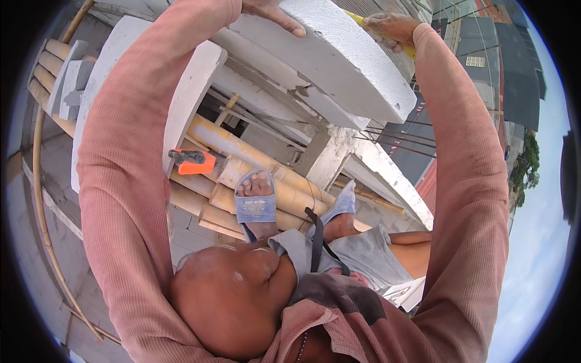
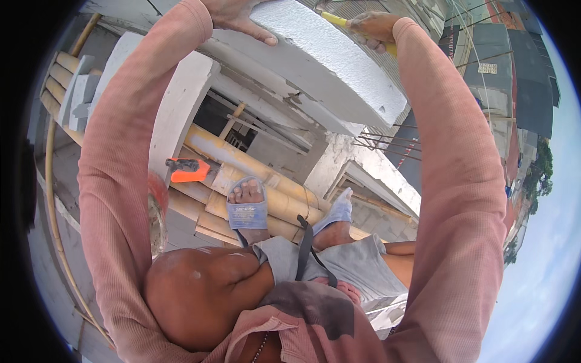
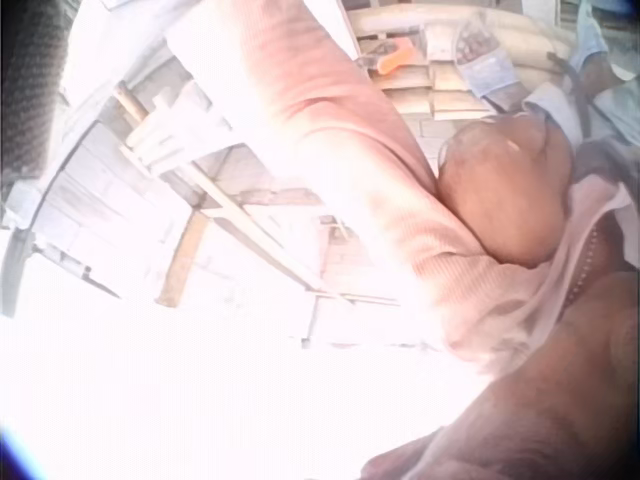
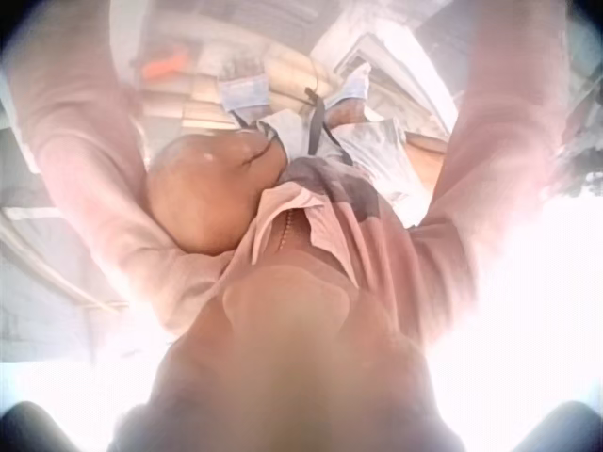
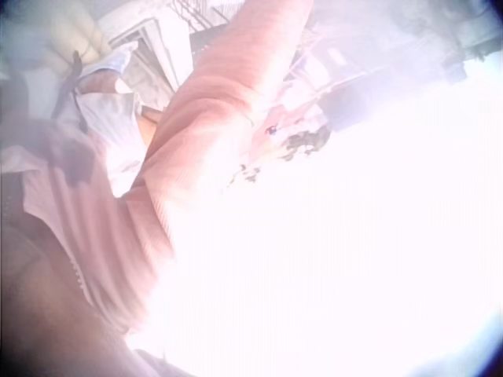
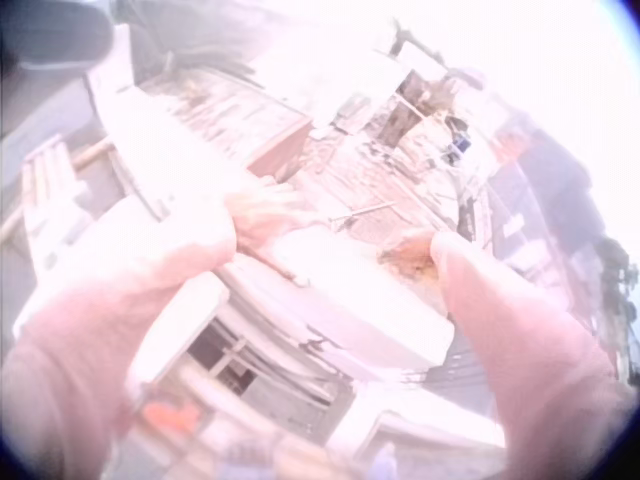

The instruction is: The person positions a large white brick onto a mortar-covered concrete beam, uses a hammer to tap it into place, applies mortar to the top and sides with a trowel, and uses a saw to cut a smaller brick piece to fit the gap.

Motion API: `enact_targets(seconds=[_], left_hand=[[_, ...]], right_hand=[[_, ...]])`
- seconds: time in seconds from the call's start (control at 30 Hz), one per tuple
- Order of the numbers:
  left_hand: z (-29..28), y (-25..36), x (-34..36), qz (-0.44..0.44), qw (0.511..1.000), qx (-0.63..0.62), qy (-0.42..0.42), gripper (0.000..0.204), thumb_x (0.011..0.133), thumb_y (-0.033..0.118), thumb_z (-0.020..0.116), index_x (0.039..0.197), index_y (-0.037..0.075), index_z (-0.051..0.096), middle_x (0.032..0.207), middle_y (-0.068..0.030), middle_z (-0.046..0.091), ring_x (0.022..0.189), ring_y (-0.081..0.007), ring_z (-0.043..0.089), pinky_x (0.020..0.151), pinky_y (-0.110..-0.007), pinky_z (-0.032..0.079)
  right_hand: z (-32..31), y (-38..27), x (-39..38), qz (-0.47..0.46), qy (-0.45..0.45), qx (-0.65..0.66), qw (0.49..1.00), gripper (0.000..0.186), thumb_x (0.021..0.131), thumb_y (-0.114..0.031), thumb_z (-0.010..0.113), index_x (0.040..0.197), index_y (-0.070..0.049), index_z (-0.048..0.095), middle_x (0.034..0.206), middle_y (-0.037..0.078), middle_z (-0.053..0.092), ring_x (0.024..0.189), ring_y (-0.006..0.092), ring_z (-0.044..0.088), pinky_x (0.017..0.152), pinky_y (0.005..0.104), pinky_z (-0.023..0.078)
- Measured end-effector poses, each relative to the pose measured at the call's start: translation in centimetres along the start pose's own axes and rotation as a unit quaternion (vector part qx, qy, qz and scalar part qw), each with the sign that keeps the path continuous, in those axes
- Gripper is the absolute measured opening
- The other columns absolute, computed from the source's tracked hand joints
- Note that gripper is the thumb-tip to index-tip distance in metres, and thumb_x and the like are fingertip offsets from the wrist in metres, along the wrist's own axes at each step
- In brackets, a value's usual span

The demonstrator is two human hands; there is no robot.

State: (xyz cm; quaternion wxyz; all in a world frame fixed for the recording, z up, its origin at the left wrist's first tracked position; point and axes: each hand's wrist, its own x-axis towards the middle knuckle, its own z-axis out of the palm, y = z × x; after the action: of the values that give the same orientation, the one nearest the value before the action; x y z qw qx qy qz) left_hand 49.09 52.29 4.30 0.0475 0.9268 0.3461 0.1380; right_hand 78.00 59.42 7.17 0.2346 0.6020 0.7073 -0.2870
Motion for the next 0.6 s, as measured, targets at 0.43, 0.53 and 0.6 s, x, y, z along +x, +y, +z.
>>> enact_targets(seconds=[0.43,0.53,0.6], left_hand=[[-1.2,-0.2,-0.4,-0.023,0.999,-0.005,-0.042,0.098,0.069,0.077,0.074,0.143,0.016,0.054,0.123,-0.0157,0.059,0.118,-0.0342,0.054,0.100,-0.049,0.040],[-1.3,-0.2,-0.3,-0.025,0.998,-0.003,-0.050,0.098,0.069,0.077,0.074,0.144,0.017,0.054,0.124,-0.0160,0.059,0.119,-0.0345,0.054,0.101,-0.049,0.040],[-1.6,-0.4,-0.7,-0.031,0.998,0.003,-0.059,0.098,0.069,0.077,0.075,0.144,0.017,0.054,0.125,-0.0161,0.059,0.120,-0.0347,0.054,0.101,-0.050,0.040]], right_hand=[[0.5,5.5,4.9,-0.111,-0.131,-0.116,0.978,0.052,0.096,-0.008,0.057,0.147,-0.020,0.055,0.119,0.005,0.066,0.119,0.0246,0.062,0.107,0.0336,0.052],[0.2,3.8,2.3,-0.125,-0.126,-0.139,0.974,0.043,0.102,-0.013,0.054,0.144,-0.019,0.057,0.120,0.003,0.065,0.112,0.0248,0.064,0.105,0.0318,0.053],[-0.7,-0.1,-2.1,-0.030,-0.092,0.014,0.995,0.034,0.106,-0.036,0.046,0.104,-0.009,0.067,0.066,-0.003,0.051,0.046,0.0068,0.045,0.041,0.0261,0.041]])
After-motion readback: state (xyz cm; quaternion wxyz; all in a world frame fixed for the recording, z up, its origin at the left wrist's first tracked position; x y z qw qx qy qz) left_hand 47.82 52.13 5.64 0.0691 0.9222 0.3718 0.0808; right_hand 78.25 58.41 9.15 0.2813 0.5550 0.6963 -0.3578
